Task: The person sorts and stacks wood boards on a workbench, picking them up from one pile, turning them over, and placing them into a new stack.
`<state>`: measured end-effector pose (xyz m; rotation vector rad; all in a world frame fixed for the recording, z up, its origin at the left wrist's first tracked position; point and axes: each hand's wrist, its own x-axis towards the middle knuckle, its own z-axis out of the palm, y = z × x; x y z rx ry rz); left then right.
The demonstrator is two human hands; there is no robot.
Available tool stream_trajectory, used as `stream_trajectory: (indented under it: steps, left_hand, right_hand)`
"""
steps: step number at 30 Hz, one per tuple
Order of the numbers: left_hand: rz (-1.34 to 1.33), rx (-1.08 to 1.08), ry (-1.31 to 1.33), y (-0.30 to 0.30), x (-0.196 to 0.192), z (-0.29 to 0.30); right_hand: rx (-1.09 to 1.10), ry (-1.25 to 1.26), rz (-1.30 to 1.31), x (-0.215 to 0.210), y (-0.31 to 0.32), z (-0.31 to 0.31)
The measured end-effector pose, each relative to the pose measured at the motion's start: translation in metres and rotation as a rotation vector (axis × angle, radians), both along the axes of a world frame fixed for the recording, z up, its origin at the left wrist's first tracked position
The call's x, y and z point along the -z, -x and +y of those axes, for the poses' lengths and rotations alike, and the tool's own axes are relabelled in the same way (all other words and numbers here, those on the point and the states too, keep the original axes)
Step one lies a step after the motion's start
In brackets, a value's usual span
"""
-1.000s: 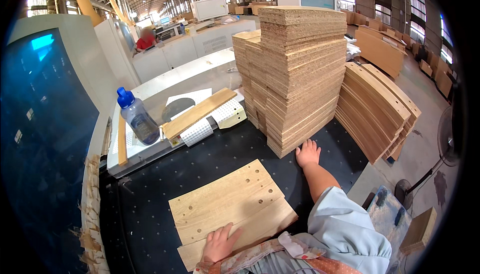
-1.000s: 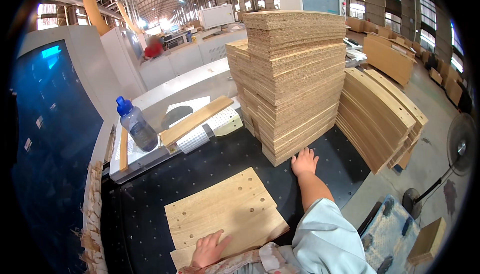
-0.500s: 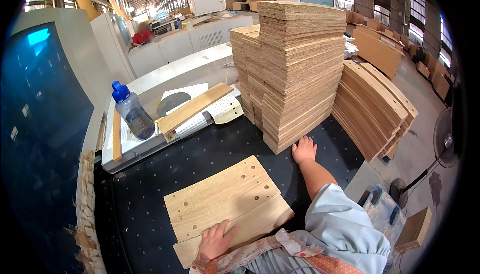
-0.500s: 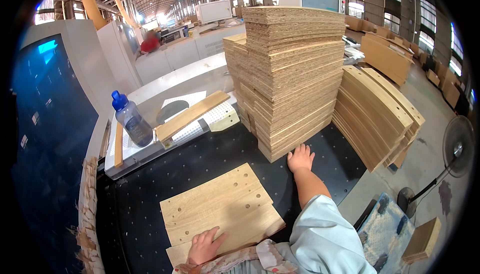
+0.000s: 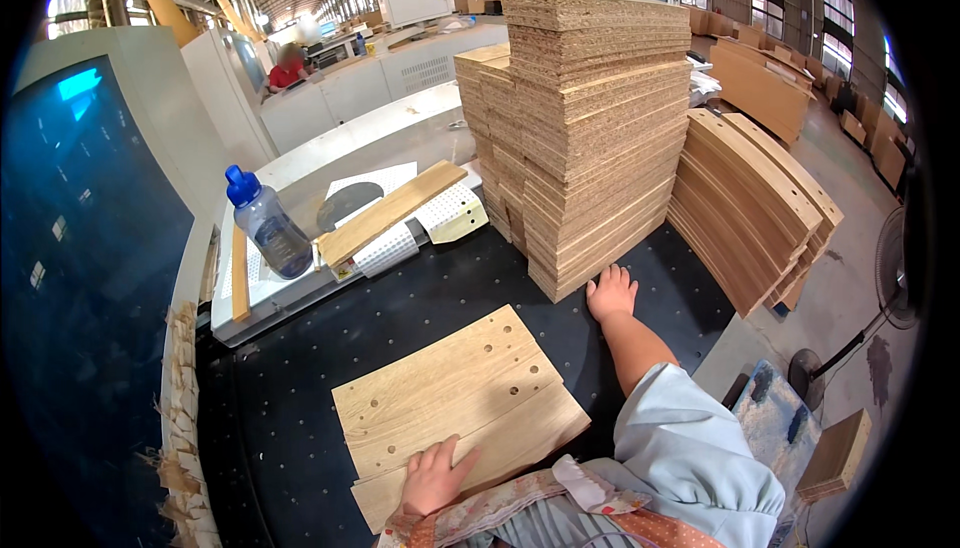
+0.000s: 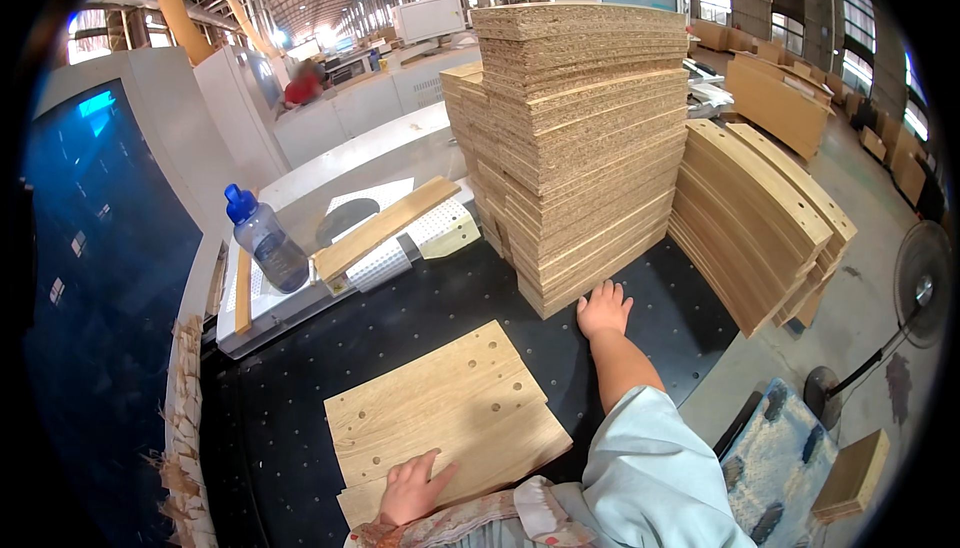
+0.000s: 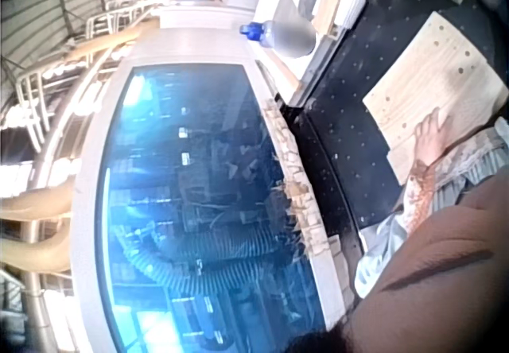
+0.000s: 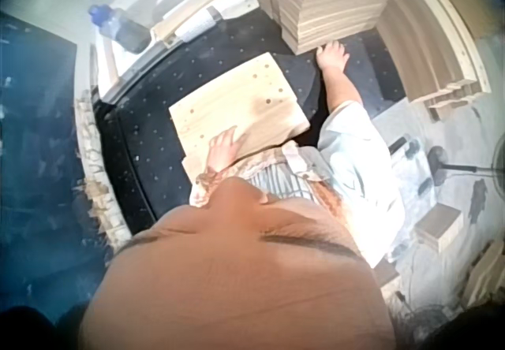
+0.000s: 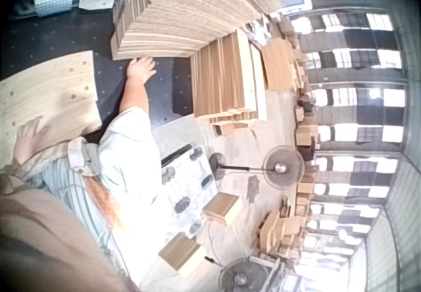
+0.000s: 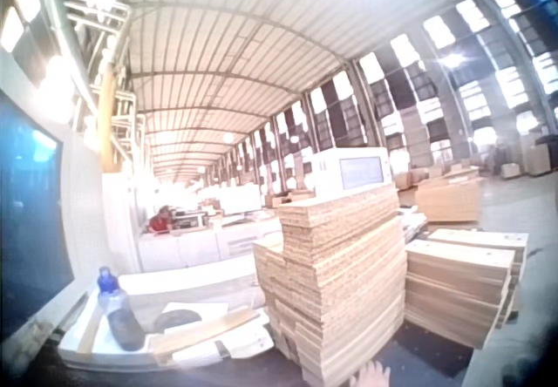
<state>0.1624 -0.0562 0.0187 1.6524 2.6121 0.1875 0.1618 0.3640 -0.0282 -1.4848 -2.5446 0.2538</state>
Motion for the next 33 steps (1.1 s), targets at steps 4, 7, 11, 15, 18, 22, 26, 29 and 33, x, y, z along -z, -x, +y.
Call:
stream_trajectory:
  steps: [4, 7, 11, 15, 18, 22, 26, 29, 33]
  left_hand:
    - [0.006, -0.017, 0.019, 0.0, 0.004, 0.001]
    - [-0.01, -0.022, 0.014, -0.001, 0.004, 0.0]
    - [0.032, 0.004, -0.006, 0.0, 0.007, -0.004]
    - [0.05, 0.0, -0.025, 0.001, 0.007, -0.001]
    - [0.034, -0.048, 0.005, 0.001, 0.006, 0.0]
    - [0.041, -0.031, -0.039, 0.004, 0.012, -0.002]
    - [0.009, 0.1, -0.002, 0.021, 0.015, -0.016]
    - [-0.218, 0.181, -0.109, 0.084, -0.018, -0.016]
    - [-0.117, -0.371, -0.122, 0.184, -0.029, -0.005]
  right_hand:
    - [-0.001, -0.001, 0.008, 0.002, 0.0, 0.001]
    - [0.001, 0.003, 0.007, 0.0, -0.001, -0.001]
    - [0.0, 0.0, 0.001, 0.0, -0.001, -0.001]
    - [0.004, -0.003, -0.012, 0.001, -0.002, 0.001]
    - [0.005, -0.004, -0.009, 0.001, -0.001, 0.002]
    - [-0.007, -0.002, -0.004, -0.002, 0.003, 0.0]
    - [-0.003, -0.013, -0.004, 0.0, 0.002, 0.003]
    - [-0.001, -0.08, -0.016, 0.015, -0.001, 0.009]
    - [-0.007, -0.13, -0.049, 0.019, -0.005, 0.011]
